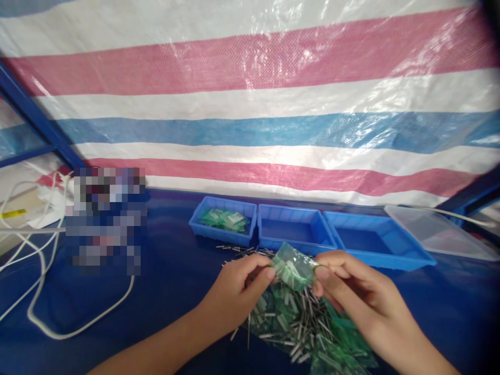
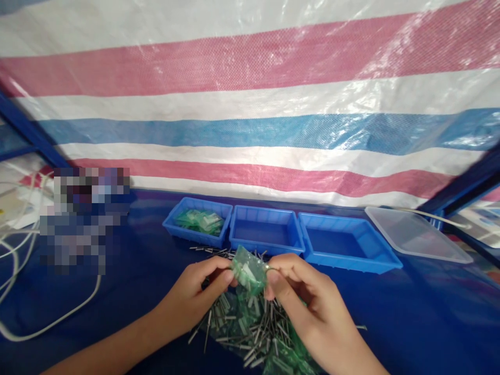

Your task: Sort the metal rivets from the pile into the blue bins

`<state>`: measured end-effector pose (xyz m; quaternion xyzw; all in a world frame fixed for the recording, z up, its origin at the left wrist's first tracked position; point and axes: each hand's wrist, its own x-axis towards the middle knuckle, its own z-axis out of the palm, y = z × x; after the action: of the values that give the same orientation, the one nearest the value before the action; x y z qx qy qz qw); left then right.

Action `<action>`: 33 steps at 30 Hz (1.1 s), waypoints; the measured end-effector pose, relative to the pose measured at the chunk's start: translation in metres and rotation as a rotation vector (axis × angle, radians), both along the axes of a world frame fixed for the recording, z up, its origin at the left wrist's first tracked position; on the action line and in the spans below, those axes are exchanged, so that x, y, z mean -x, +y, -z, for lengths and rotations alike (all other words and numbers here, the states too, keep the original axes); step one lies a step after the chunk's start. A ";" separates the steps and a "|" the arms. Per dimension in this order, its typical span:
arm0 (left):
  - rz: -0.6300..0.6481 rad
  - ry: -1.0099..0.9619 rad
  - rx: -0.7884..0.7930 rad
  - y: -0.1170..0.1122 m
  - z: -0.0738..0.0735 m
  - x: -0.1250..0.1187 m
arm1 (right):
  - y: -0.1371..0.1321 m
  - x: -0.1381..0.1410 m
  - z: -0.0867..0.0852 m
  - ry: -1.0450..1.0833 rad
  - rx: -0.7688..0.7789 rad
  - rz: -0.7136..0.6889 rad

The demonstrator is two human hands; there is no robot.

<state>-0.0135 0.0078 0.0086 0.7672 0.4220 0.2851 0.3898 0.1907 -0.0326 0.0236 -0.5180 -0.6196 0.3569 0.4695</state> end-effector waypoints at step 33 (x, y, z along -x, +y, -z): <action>-0.218 -0.411 0.178 0.011 0.002 0.007 | -0.039 -0.012 0.053 -0.633 -0.629 -0.128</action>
<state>-0.0204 0.0189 0.0063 0.6059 0.4376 0.4371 0.5004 0.2028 -0.0712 -0.0294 -0.3945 -0.8419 0.0035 0.3682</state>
